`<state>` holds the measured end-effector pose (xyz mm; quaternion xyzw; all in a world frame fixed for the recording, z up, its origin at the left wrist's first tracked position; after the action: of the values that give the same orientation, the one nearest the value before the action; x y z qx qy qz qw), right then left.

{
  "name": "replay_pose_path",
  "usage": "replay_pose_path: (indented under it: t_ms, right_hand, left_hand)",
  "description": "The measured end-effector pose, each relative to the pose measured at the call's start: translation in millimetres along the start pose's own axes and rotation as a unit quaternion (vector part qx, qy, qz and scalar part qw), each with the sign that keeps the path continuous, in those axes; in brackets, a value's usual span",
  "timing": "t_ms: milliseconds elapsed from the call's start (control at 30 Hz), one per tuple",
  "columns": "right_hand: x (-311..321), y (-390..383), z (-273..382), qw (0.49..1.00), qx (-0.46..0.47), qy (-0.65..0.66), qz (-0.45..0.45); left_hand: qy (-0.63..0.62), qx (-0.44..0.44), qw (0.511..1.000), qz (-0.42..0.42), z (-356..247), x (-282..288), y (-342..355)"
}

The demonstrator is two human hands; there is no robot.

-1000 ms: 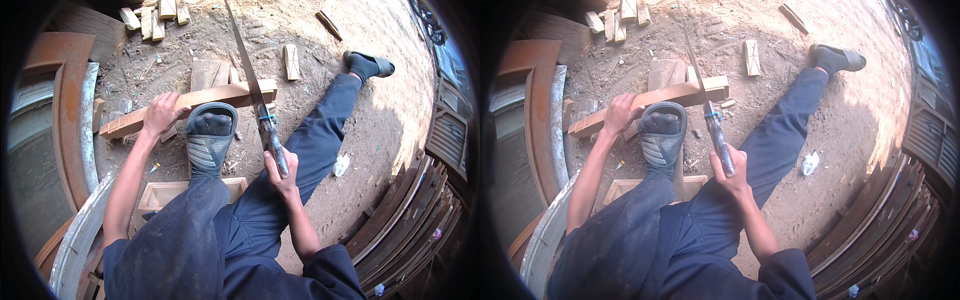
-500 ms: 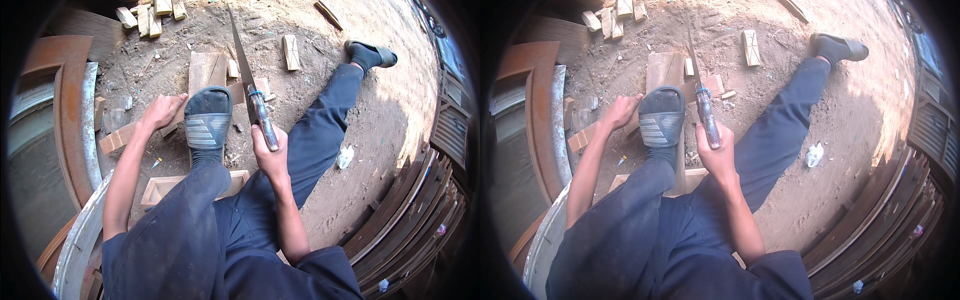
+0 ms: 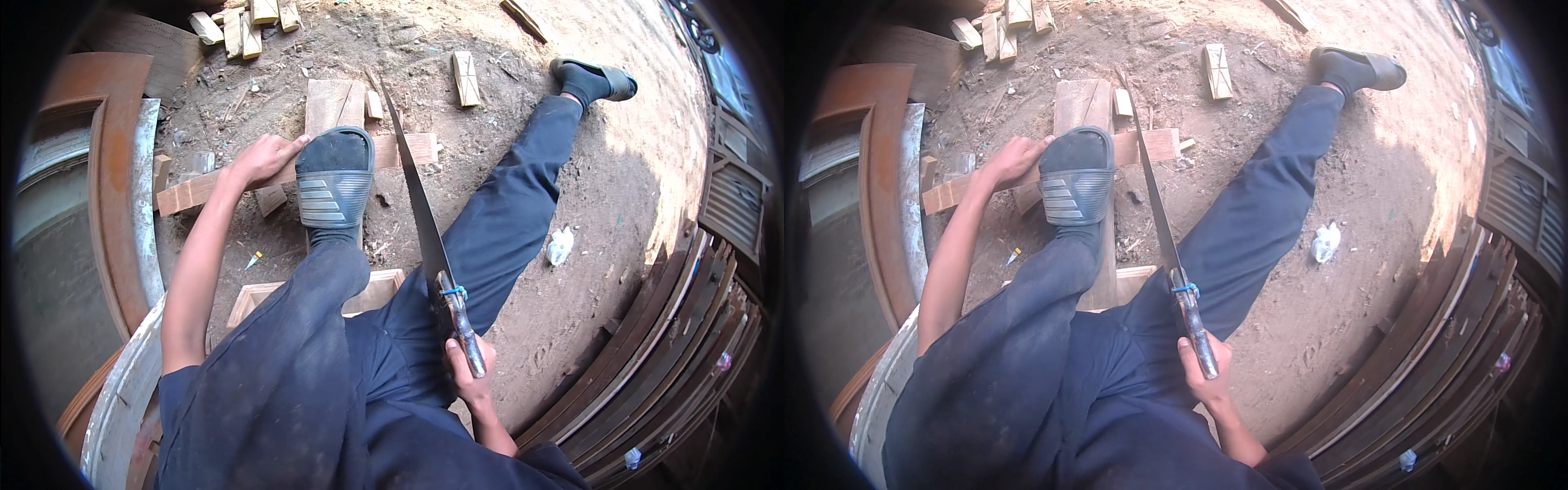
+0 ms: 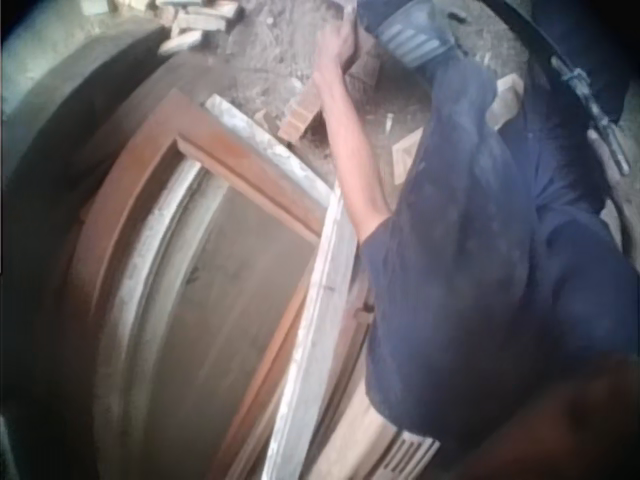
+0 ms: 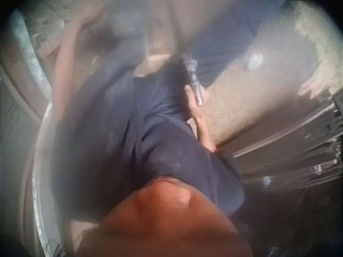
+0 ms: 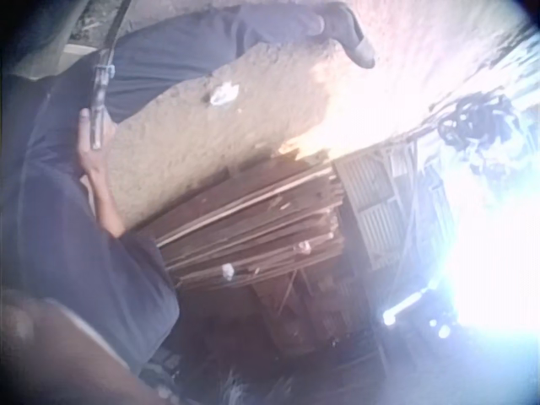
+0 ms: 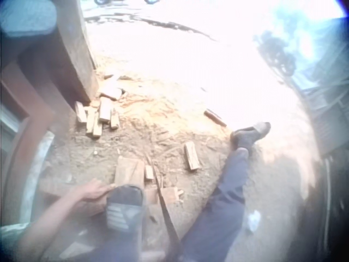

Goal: The person sits on the ground and uses a hand saw to cut a small piece of wood held between their legs. They repeatedly saw through the wood, adjusting their grip and the wood's position as needed.

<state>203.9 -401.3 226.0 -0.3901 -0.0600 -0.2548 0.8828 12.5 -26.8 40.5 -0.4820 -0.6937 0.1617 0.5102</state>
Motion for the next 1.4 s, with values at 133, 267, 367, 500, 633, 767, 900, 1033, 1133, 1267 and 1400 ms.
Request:
replay_pose_path:
  t_ms: [133,267,367,500,633,767,900,1033,1133,1267,1400]
  right_hand:
    - [6,8,0,0.999,0.044,-0.026,0.001]
    - [2,14,-8,0.994,0.096,-0.049,0.011]
    - [0,20,-5,0.981,0.180,-0.075,-0.010]
    - [9,49,25,0.966,0.254,0.037,-0.034]
    - [4,106,81,0.989,0.097,0.113,0.000]
    - [-20,159,92,0.985,0.121,0.111,0.045]
    - [-50,195,77,0.984,0.163,0.048,0.049]
    - [-70,208,64,0.983,0.152,0.092,0.054]
    - [-70,207,62,0.983,0.115,0.126,0.064]
    - [-75,207,70,0.983,0.147,0.100,0.050]
    - [-77,212,74,0.983,0.160,0.072,0.046]
  left_hand:
    - [-0.014,-0.015,1.000,-0.008,5,-6,2]
    - [-0.037,0.011,0.999,0.011,3,-5,0]
    - [-0.080,0.028,0.996,0.003,28,-16,11]
    - [-0.128,0.017,0.991,-0.020,35,-29,12]
    - [-0.102,0.020,0.994,-0.011,15,-21,4]
    - [-0.087,0.023,0.995,-0.033,18,-21,2]
    - [-0.038,0.036,0.999,-0.008,-2,-4,-4]
    - [-0.041,0.032,0.999,-0.015,-2,-3,-6]
    - [-0.030,0.041,0.998,-0.023,-4,-5,-6]
    - [-0.044,0.016,0.998,-0.042,1,-9,-3]
    - [-0.059,0.017,0.997,-0.050,2,-9,-3]
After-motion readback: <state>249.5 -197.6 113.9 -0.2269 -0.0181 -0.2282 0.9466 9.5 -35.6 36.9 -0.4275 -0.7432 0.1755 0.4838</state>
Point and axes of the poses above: each hand's wrist, its own y-axis towards the middle knuckle, its own x-axis out of the back of the hand, z = x × y, the point moved 3 cm from there along y, towards the middle knuckle
